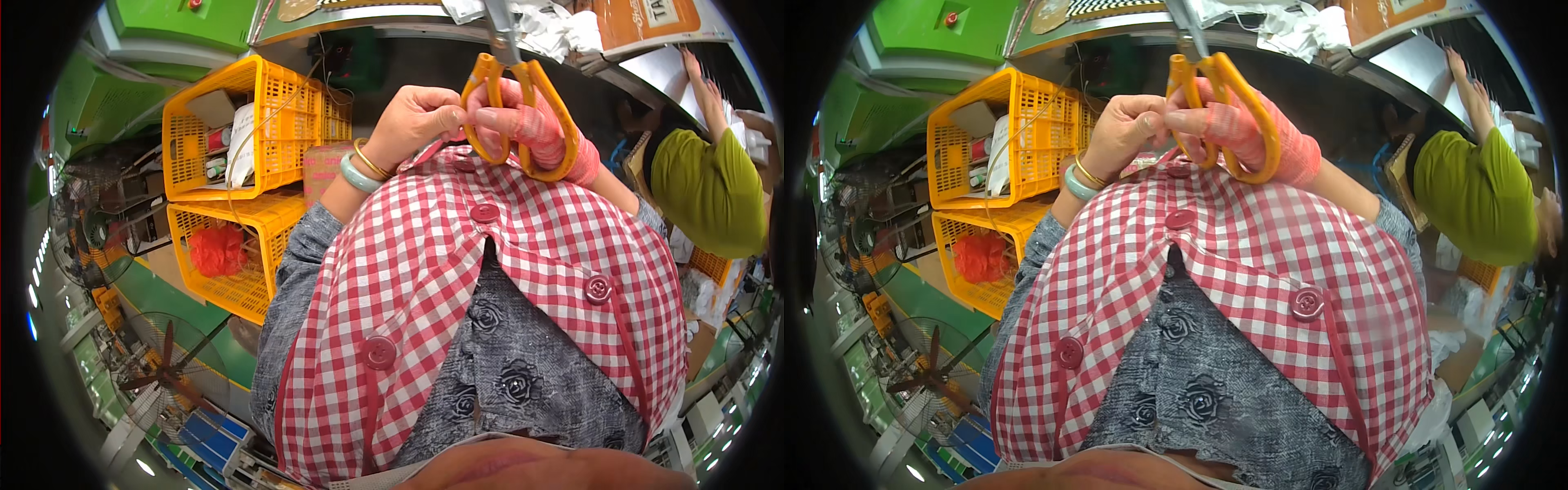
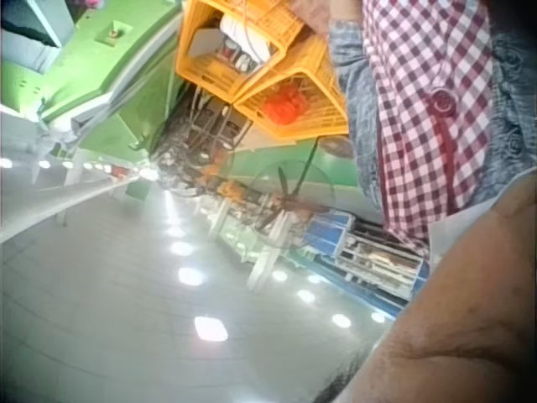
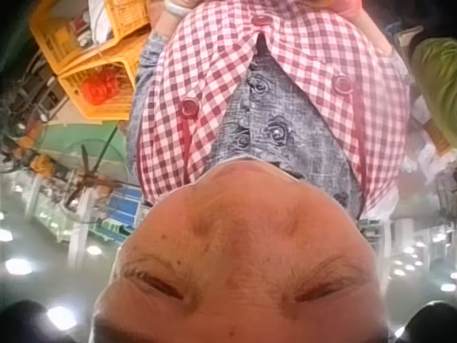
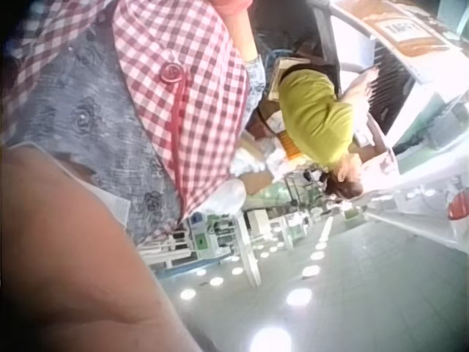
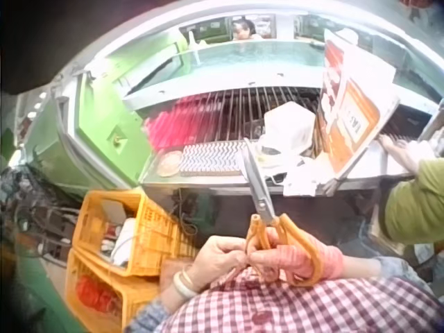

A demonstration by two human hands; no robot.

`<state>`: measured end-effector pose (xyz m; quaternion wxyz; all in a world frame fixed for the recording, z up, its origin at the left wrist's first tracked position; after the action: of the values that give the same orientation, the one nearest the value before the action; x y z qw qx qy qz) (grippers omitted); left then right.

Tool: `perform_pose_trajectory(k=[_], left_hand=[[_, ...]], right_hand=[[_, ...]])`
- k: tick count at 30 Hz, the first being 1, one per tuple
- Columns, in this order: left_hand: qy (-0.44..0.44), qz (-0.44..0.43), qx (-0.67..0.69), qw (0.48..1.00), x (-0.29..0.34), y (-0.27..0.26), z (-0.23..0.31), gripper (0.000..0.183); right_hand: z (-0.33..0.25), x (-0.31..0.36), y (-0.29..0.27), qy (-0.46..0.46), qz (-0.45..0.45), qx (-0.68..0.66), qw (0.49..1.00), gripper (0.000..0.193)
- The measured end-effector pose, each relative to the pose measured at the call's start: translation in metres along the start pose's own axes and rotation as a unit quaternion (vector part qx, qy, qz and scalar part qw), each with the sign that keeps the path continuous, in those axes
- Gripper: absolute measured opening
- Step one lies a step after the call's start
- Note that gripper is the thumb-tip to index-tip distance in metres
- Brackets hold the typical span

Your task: Cutting and trimming small white material components at a factory workstation using scissors, and handling finished boxes.

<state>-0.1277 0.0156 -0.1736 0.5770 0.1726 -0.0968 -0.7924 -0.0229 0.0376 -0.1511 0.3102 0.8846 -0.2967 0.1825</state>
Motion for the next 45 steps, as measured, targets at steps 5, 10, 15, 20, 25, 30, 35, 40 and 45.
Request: perform_pose_trajectory(k=[5,10,15,20,25,30,35,40,45], left_hand=[[-0.057,-0.008,0.001,0.998,-0.009,0.006,-0.032,0.025],[-0.068,-0.04,-0.02,0.997,-0.019,0.015,-0.045,0.026],[-0.08,-0.029,-0.012,0.996,-0.023,0.019,-0.05,0.024],[-0.088,-0.013,-0.013,0.996,-0.024,0.026,-0.057,0.023],[-0.088,-0.005,-0.005,0.996,-0.023,0.026,-0.056,0.026],[-0.107,-0.001,0.008,0.994,-0.017,0.024,-0.056,0.028],[-0.108,0.013,0.001,0.994,-0.013,0.022,-0.055,0.028],[-0.105,0.009,-0.022,0.994,-0.014,0.019,-0.054,0.031],[-0.103,0.014,-0.026,0.994,-0.01,0.017,-0.057,0.031]], right_hand=[[0.012,0.005,-0.023,0.034,0.01,0.04,0.999,0.025],[0.02,0.006,-0.04,0.032,0.002,0.051,0.998,0.025],[0.016,0.012,-0.043,0.013,-0.005,0.051,0.999,0.025],[0.019,0.019,-0.051,0.005,0.003,0.064,0.998,0.025],[0.027,0.014,-0.055,0.024,-0.012,0.032,0.999,0.028],[0.041,0.011,-0.055,0.039,-0.026,-0.036,0.998,0.033],[0.053,0.005,-0.058,0.031,-0.053,-0.049,0.997,0.039],[0.051,0.002,-0.057,0.008,-0.067,-0.034,0.997,0.042],[0.046,0.002,-0.051,0.017,-0.079,-0.007,0.997,0.043]])
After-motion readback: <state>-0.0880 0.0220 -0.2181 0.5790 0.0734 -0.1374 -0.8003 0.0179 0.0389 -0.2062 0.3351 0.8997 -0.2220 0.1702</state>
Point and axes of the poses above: each hand's wrist, its own x-axis away from the middle knuckle, its own y-axis out of the palm, z = x × y, the point moved 7 cm from there along -x, towards the middle knuckle, and after that the axes turned 15 degrees about y, right-handed, at the moved point
